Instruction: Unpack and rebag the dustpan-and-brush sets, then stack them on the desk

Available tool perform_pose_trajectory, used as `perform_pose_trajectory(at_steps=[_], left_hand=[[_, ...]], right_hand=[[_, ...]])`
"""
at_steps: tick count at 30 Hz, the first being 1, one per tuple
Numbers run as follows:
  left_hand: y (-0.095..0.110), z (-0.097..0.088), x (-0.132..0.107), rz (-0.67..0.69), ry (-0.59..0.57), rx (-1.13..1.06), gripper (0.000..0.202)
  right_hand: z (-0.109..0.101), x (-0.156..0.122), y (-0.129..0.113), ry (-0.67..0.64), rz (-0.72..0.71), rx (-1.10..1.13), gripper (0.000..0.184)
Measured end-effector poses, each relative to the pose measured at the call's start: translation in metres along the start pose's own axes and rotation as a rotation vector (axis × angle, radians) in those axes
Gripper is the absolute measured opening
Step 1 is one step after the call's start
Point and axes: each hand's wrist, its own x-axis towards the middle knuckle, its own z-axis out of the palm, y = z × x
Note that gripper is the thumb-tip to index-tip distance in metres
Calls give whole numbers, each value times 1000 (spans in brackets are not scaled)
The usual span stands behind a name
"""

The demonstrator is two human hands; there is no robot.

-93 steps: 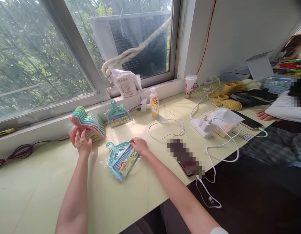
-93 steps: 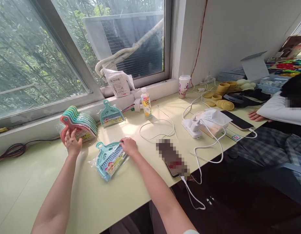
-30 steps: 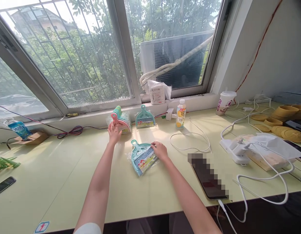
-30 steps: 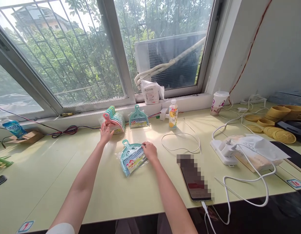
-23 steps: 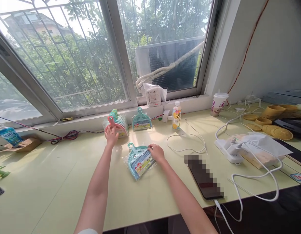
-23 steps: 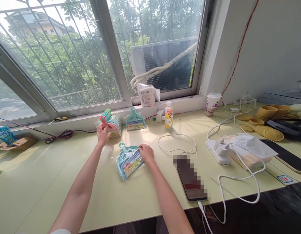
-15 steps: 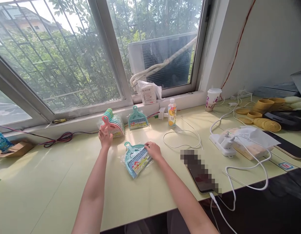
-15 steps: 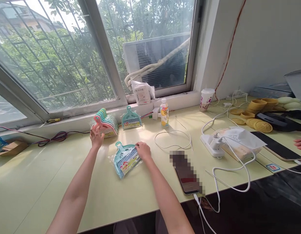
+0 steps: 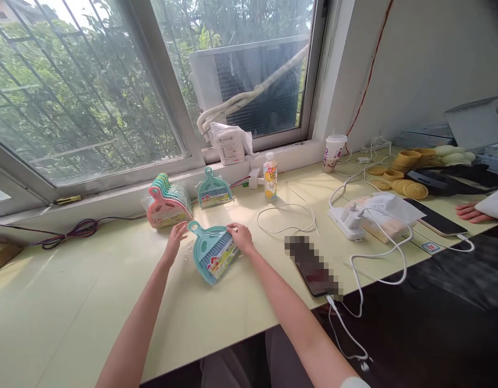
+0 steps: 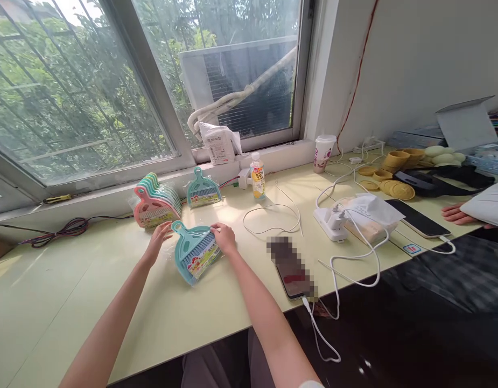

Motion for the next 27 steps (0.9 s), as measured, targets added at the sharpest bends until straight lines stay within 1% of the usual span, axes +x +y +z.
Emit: perform_pose_trajectory(at_steps=[1, 3, 4, 6, 8, 10, 11, 12, 14, 15, 16, 17, 19, 21, 23, 26, 27], left_hand=[[2, 4, -14, -63, -83, -79, 61], [10, 9, -40, -122, -231, -237, 66], [15, 10, -51, -138, -271, -324, 72], [24, 13, -65, -131, -286, -432, 81], [28, 19, -70, -126, -287, -422, 80], [26, 31, -68, -161, -285, -347, 70], [23, 38, -65, -181, -263, -328, 63], [20, 46, -63, -183, -229, -353, 59], [12, 58, -58, -171, -143, -460, 58], [8, 62, -56, -171, -90, -520, 59], [5, 65, -55, -167, -34, -572, 60], [2, 65, -53, -166, 14, -606, 60], [-2, 60, -51, -148, 88, -647, 60], [-4, 53, -49, -130, 124, -672, 59], [-4, 48, -47, -131, 136, -690, 60], [-4, 47, -45, -119, 144, -696, 58], [-4, 48, -45, -107, 133, -695, 56]], right_hand=[[0, 0, -1, 31, 15, 65, 18], [1, 0, -3, 64, 6, 187, 19], [2, -1, -3, 85, -3, 234, 18], [3, -1, -3, 128, -11, 307, 19], [1, -3, -3, 148, -9, 328, 21], [-5, -5, -4, 164, -45, 267, 24], [-9, -7, -5, 196, -90, 209, 25], [-13, -9, -7, 250, -146, 136, 26], [-21, -15, -11, 388, -265, -24, 30], [-23, -18, -13, 436, -316, -93, 30], [-24, -22, -15, 446, -358, -149, 27], [-23, -25, -17, 409, -396, -191, 25], [-16, -30, -18, 238, -441, -227, 26], [-7, -30, -17, 56, -414, -189, 30], [1, -26, -14, -39, -291, -24, 32], [6, -17, -9, -113, -32, 353, 26], [6, -14, -7, -148, 32, 456, 24]])
